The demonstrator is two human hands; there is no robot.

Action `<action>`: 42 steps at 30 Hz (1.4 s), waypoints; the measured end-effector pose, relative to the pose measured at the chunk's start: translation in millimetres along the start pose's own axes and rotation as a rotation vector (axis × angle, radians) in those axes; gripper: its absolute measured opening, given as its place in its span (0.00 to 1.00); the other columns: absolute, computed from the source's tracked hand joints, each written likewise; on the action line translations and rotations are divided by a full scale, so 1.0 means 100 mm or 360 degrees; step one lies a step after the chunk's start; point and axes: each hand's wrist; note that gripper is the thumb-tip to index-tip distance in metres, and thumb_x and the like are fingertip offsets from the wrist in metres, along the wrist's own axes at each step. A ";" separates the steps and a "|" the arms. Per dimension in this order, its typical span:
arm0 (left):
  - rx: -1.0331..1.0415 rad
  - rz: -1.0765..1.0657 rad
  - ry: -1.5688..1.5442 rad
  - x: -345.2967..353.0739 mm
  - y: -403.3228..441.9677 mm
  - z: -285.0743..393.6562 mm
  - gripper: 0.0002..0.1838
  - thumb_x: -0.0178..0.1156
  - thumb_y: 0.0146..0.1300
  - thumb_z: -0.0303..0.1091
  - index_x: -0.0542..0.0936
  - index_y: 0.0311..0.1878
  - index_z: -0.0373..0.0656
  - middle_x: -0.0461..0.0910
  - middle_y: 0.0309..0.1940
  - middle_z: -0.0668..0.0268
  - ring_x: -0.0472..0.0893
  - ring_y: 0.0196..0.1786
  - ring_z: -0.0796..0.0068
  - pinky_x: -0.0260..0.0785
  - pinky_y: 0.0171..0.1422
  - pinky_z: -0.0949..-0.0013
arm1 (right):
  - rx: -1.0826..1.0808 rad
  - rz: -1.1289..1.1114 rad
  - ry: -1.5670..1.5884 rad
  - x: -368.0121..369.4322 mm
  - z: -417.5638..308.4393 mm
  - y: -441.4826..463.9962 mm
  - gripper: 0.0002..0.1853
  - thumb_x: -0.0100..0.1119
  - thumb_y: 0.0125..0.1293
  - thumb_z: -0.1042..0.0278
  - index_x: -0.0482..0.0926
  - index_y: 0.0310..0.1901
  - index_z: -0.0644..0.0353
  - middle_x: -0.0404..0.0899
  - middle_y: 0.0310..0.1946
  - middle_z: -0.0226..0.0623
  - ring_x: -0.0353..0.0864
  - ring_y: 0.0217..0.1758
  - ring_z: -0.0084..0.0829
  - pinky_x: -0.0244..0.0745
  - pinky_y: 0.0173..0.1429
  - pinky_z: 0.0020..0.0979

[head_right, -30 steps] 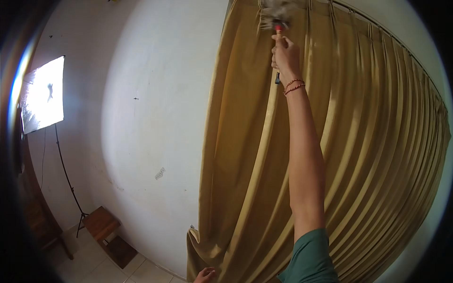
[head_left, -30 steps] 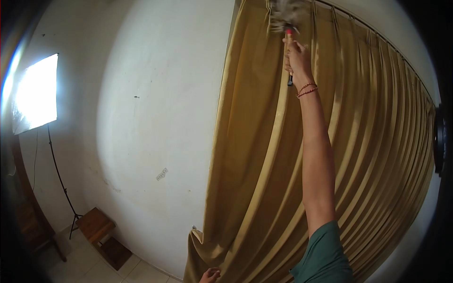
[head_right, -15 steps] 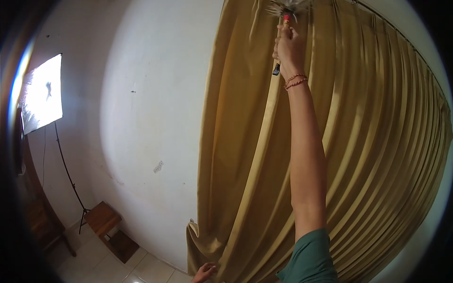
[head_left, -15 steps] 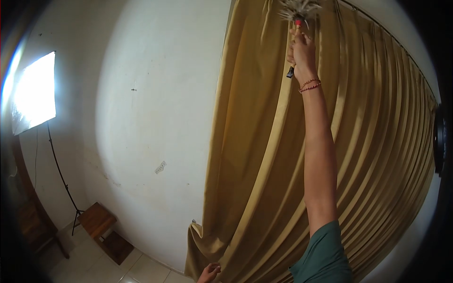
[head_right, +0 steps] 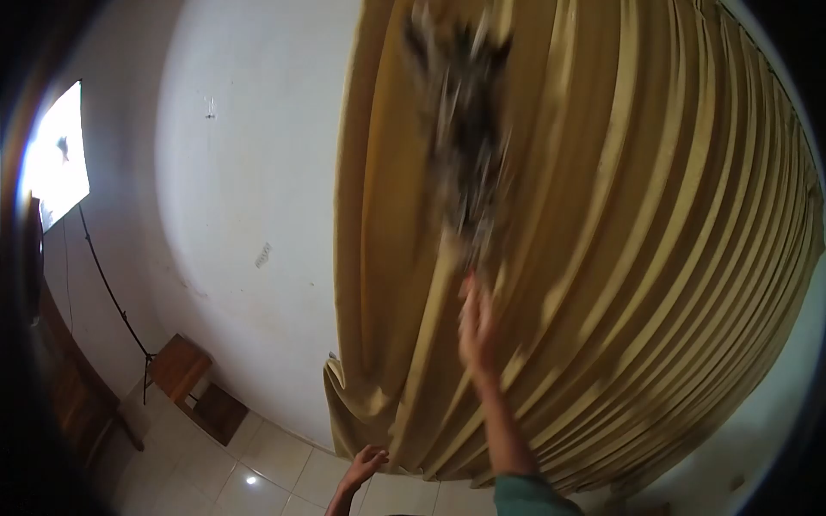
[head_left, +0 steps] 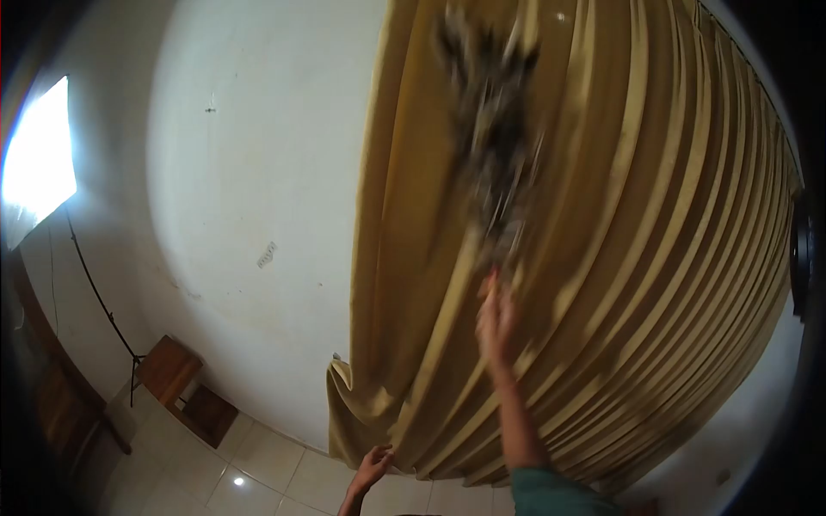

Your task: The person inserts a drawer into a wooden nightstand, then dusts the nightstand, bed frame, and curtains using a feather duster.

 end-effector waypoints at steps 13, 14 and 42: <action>0.0034 -0.0002 0.0189 -0.02 -0.03 0.11 0.23 0.57 0.73 0.47 0.74 0.59 0.35 0.83 0.43 0.62 0.80 0.46 0.75 0.71 0.48 0.69 | 0.0079 -0.0219 0.0147 0.09 0.65 -0.70 0.17 0.43 0.81 0.57 0.77 0.49 0.63 0.67 0.20 0.24 0.65 0.21 0.16 0.61 0.27 0.22; 0.0024 -0.0010 0.0193 0.04 -0.05 0.22 0.25 0.57 0.74 0.46 0.73 0.61 0.35 0.82 0.46 0.61 0.80 0.48 0.74 0.71 0.50 0.68 | 0.0041 -0.0229 0.0120 0.09 0.44 -0.51 0.17 0.43 0.81 0.57 0.77 0.49 0.63 0.69 0.21 0.24 0.65 0.21 0.16 0.61 0.28 0.22; 0.1869 -0.1100 -0.1117 1.29 -1.34 3.32 0.33 0.53 0.71 0.62 0.77 0.64 0.42 0.75 0.57 0.44 0.75 0.56 0.53 0.66 0.60 0.55 | 0.0910 -0.0793 -0.0190 -0.76 3.03 -2.46 0.16 0.48 0.79 0.55 0.78 0.44 0.61 0.72 0.23 0.26 0.67 0.26 0.17 0.66 0.33 0.23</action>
Point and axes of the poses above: each hand's wrist, its own y-axis towards the middle knuckle, its own x-axis out of the palm, z = x × y
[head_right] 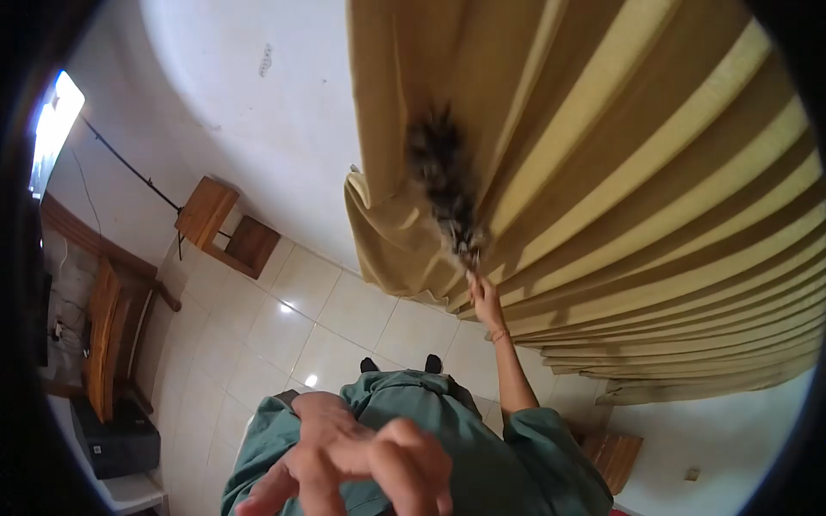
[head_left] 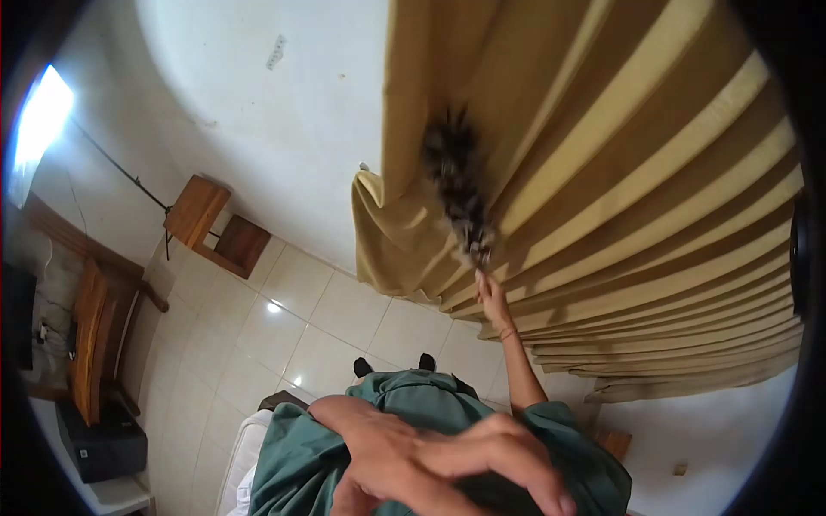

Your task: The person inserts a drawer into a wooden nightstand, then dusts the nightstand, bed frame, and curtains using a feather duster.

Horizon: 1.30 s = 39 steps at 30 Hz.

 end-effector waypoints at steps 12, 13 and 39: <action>0.0248 0.0186 -0.0222 0.34 0.11 -0.40 0.36 0.42 0.68 0.73 0.81 0.60 0.56 0.66 0.57 0.49 0.66 0.55 0.55 0.56 0.58 0.56 | -0.0143 -0.0072 0.0142 -0.23 -0.35 -0.24 0.13 0.51 0.78 0.60 0.75 0.37 0.60 0.74 0.24 0.23 0.69 0.27 0.16 0.67 0.34 0.22; 0.0225 0.0164 -0.0214 0.36 0.12 -0.42 0.37 0.42 0.68 0.74 0.81 0.60 0.56 0.66 0.56 0.49 0.66 0.55 0.55 0.56 0.58 0.56 | -0.0288 -0.0128 0.0252 -0.30 -0.68 -0.11 0.13 0.51 0.78 0.61 0.74 0.37 0.61 0.75 0.25 0.25 0.70 0.28 0.17 0.69 0.37 0.23; -0.0269 0.0089 -0.0106 0.62 0.08 -0.57 0.61 0.42 0.62 0.79 0.56 0.73 0.23 0.55 0.70 0.26 0.51 0.75 0.26 0.43 0.76 0.34 | 0.0029 -0.0618 0.0221 -0.36 0.04 -0.13 0.11 0.49 0.78 0.64 0.74 0.43 0.63 0.76 0.32 0.30 0.80 0.35 0.21 0.80 0.48 0.28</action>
Point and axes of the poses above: each hand's wrist, its own y-axis towards the middle knuckle, its own x-axis out of the palm, z = x × y
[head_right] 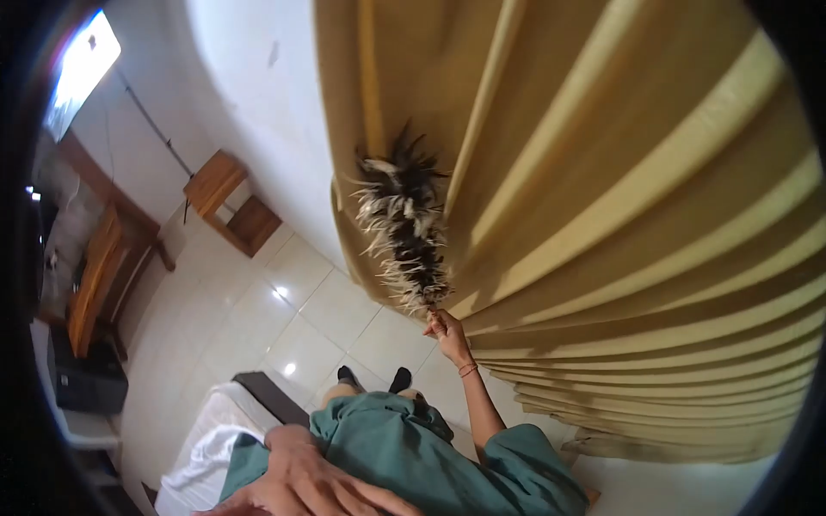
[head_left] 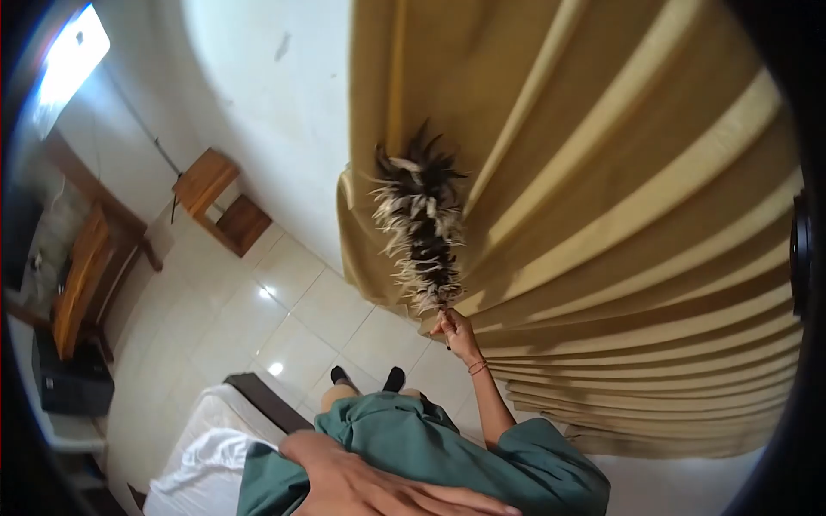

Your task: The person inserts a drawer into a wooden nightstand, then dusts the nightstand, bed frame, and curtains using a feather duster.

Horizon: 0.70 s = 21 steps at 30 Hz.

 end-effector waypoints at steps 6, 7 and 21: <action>0.0291 -0.0103 0.0243 0.05 -0.23 0.09 0.58 0.43 0.65 0.76 0.57 0.73 0.24 0.57 0.70 0.28 0.57 0.74 0.28 0.51 0.75 0.39 | -0.0177 0.0127 0.0164 0.34 -0.16 0.08 0.12 0.49 0.78 0.61 0.74 0.43 0.61 0.77 0.29 0.29 0.80 0.34 0.22 0.80 0.46 0.29; 0.0105 -0.0158 0.0225 -0.05 -0.19 0.37 0.56 0.44 0.65 0.76 0.59 0.72 0.24 0.60 0.69 0.29 0.60 0.72 0.29 0.53 0.75 0.42 | -0.0122 0.0175 0.0148 0.39 -0.28 0.09 0.12 0.49 0.78 0.60 0.74 0.43 0.61 0.77 0.29 0.30 0.80 0.34 0.22 0.80 0.46 0.28; -0.1194 0.0607 0.0516 -0.82 -1.62 0.89 0.33 0.55 0.72 0.51 0.67 0.69 0.36 0.73 0.65 0.55 0.73 0.66 0.59 0.62 0.72 0.57 | 0.0035 0.0664 -0.0575 0.40 0.04 -0.07 0.13 0.47 0.79 0.64 0.77 0.41 0.64 0.74 0.22 0.31 0.73 0.29 0.18 0.70 0.35 0.26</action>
Point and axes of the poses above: each hand's wrist, its own y-axis towards the middle knuckle, its own x-axis out of the palm, z = x × y
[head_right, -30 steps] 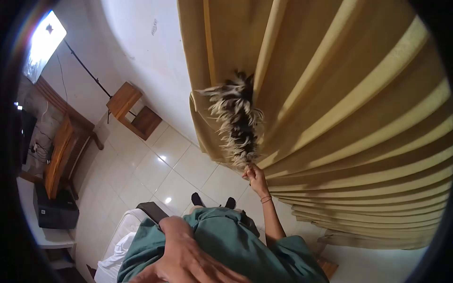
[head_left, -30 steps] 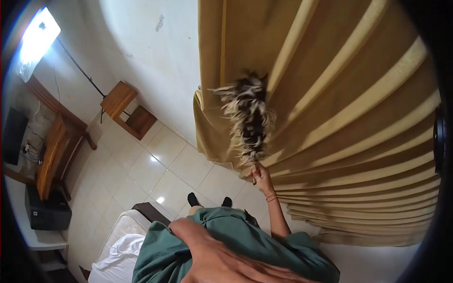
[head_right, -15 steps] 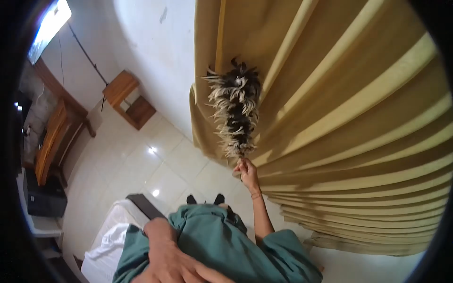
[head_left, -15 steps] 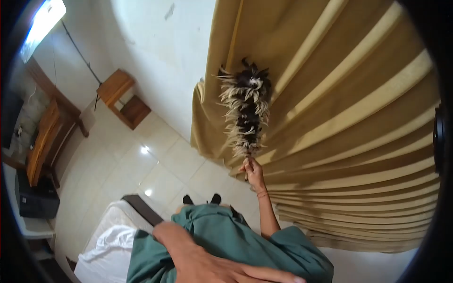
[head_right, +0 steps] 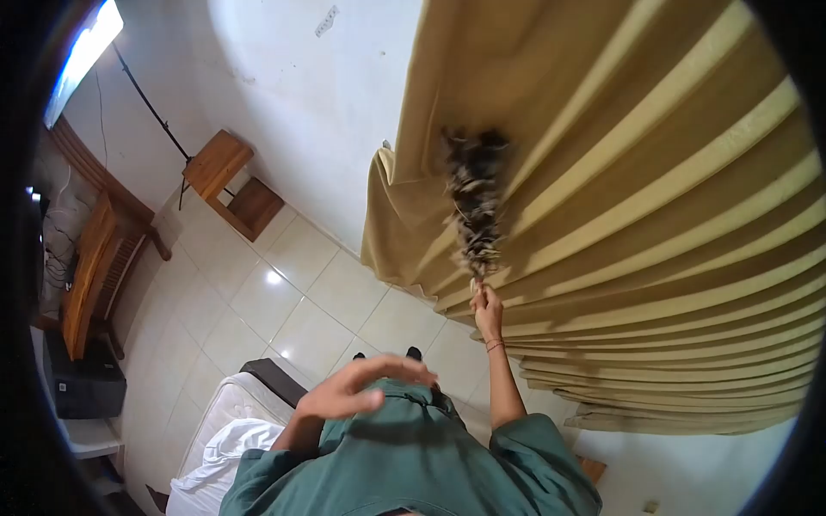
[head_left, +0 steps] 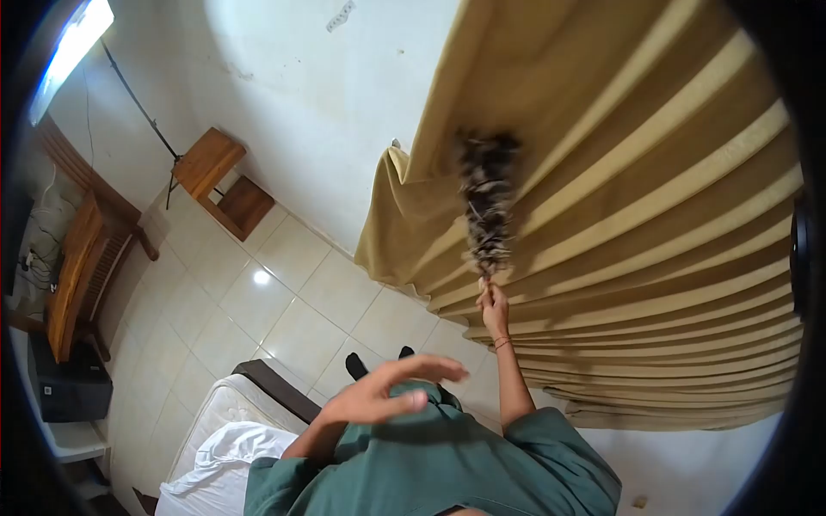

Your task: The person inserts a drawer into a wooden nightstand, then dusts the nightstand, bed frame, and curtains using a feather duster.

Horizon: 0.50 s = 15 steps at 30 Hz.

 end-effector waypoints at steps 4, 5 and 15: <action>-0.0379 0.0475 -0.0108 -0.46 -0.39 -0.59 0.25 0.53 0.75 0.45 0.70 0.66 0.37 0.76 0.60 0.59 0.75 0.62 0.66 0.65 0.70 0.60 | 0.0296 -0.0215 -0.0695 0.31 1.81 -0.65 0.17 0.52 0.67 0.53 0.83 0.44 0.55 0.84 0.36 0.47 0.81 0.41 0.53 0.76 0.49 0.41; -0.0412 0.0555 -0.0118 -0.56 -0.47 -0.72 0.24 0.52 0.76 0.45 0.70 0.65 0.37 0.76 0.60 0.58 0.76 0.63 0.65 0.65 0.69 0.61 | 0.0226 -0.0187 -0.0702 0.27 1.85 -0.82 0.14 0.53 0.68 0.57 0.83 0.41 0.57 0.82 0.31 0.43 0.80 0.37 0.45 0.75 0.46 0.39; -0.0524 0.0826 0.0161 -0.94 -0.66 -1.25 0.19 0.52 0.77 0.41 0.72 0.60 0.37 0.78 0.56 0.58 0.77 0.60 0.68 0.67 0.65 0.65 | 0.0149 0.0075 0.0328 0.20 0.27 -0.47 0.13 0.48 0.77 0.63 0.79 0.40 0.62 0.76 0.25 0.27 0.68 0.26 0.20 0.64 0.32 0.24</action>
Point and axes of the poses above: each hand's wrist, its own y-axis towards the middle knuckle, its own x-axis out of the palm, z = x × y
